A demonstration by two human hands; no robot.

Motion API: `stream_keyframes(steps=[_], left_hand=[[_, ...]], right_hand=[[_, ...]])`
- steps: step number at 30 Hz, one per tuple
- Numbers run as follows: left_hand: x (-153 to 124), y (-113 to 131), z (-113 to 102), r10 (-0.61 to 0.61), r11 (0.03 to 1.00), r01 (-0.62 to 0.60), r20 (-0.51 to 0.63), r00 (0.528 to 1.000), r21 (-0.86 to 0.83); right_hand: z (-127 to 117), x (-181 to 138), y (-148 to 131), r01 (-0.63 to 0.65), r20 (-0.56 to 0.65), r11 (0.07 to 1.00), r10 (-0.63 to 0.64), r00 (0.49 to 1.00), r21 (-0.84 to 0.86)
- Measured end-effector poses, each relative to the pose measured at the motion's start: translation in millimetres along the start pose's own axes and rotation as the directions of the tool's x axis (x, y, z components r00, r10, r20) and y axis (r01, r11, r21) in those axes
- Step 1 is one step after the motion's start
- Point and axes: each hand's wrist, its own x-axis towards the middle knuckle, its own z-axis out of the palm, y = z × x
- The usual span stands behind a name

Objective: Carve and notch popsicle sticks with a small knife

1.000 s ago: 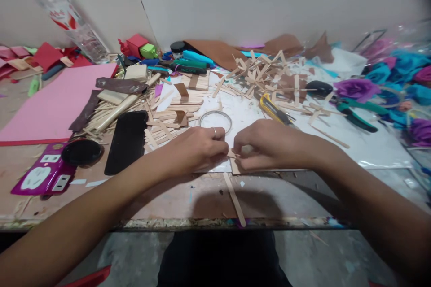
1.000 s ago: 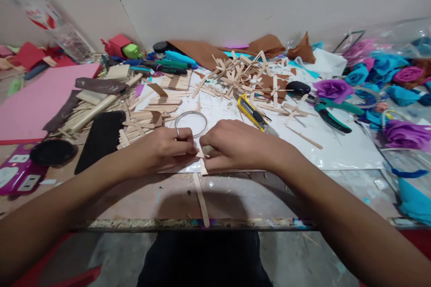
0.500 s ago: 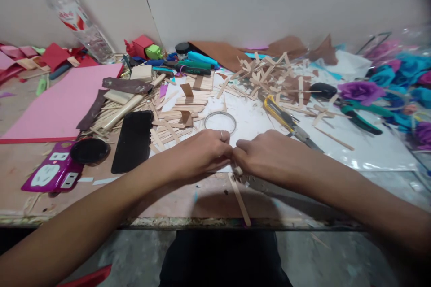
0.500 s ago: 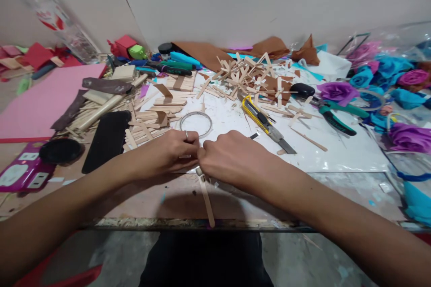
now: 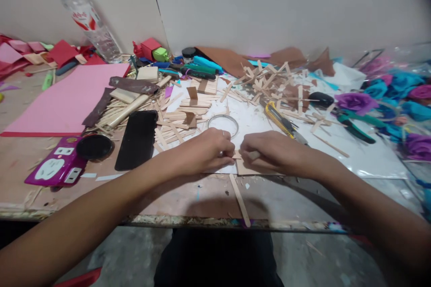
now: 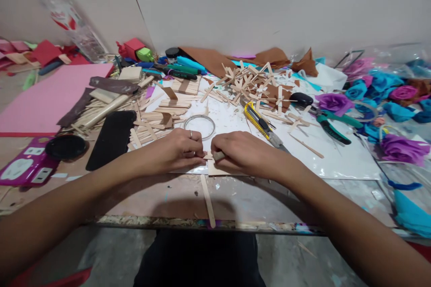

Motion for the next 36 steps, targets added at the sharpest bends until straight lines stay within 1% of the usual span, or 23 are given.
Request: stream_keyframes(steps=[2,5,11,17,19,21,23,26,32,36], left_hand=[[-0.1,-0.2,-1.3,-0.003,1.000,0.003,-0.015,1.000,0.001],[-0.7,-1.4,-3.0,-0.005,1.000,0.005,-0.026,1.000,-0.012],[-0.6,-3.9,-1.7,-0.005,1.000,0.005,-0.021,1.000,-0.013],[0.7,-3.5,-1.0,-0.014,1.000,0.014,-0.030,0.999,-0.006],[1.1,-2.7,-2.1,-0.042,0.998,0.040,-0.041,0.998,-0.045],[1.9,-1.9,-3.9,-0.106,0.985,0.099,-0.050,0.993,-0.140],[3.0,-1.2,-6.1,-0.202,0.943,0.183,-0.041,0.979,-0.278],[4.5,-0.8,-9.1,-0.319,0.848,0.282,-0.009,0.948,-0.449],[6.6,2.1,-8.9,-0.423,0.735,0.344,0.002,0.906,-0.584],[5.7,6.2,-5.3,-0.447,0.617,0.351,0.053,0.893,-0.705]], right_hand=[[-0.7,-2.7,5.1,0.015,-0.040,0.999,-0.013,0.999,0.050],[-0.1,-5.1,10.6,0.048,-0.087,0.996,-0.041,0.995,0.070],[3.1,-7.0,14.3,0.045,-0.146,0.999,-0.045,0.988,-0.005],[6.1,-5.4,10.3,0.116,-0.098,0.993,-0.115,0.989,0.007],[5.2,-5.5,9.5,0.121,-0.124,0.993,-0.119,0.985,0.012],[2.9,-6.1,10.1,0.127,-0.174,0.991,-0.119,0.978,0.035],[-0.1,-7.2,12.3,0.138,-0.234,0.988,-0.120,0.965,0.064],[-2.9,-8.6,17.4,0.171,-0.299,0.982,-0.139,0.944,0.083],[-0.6,-9.2,19.8,0.242,-0.351,0.970,-0.220,0.910,0.019],[0.8,-8.7,17.3,0.270,-0.393,0.962,-0.261,0.882,-0.033]])
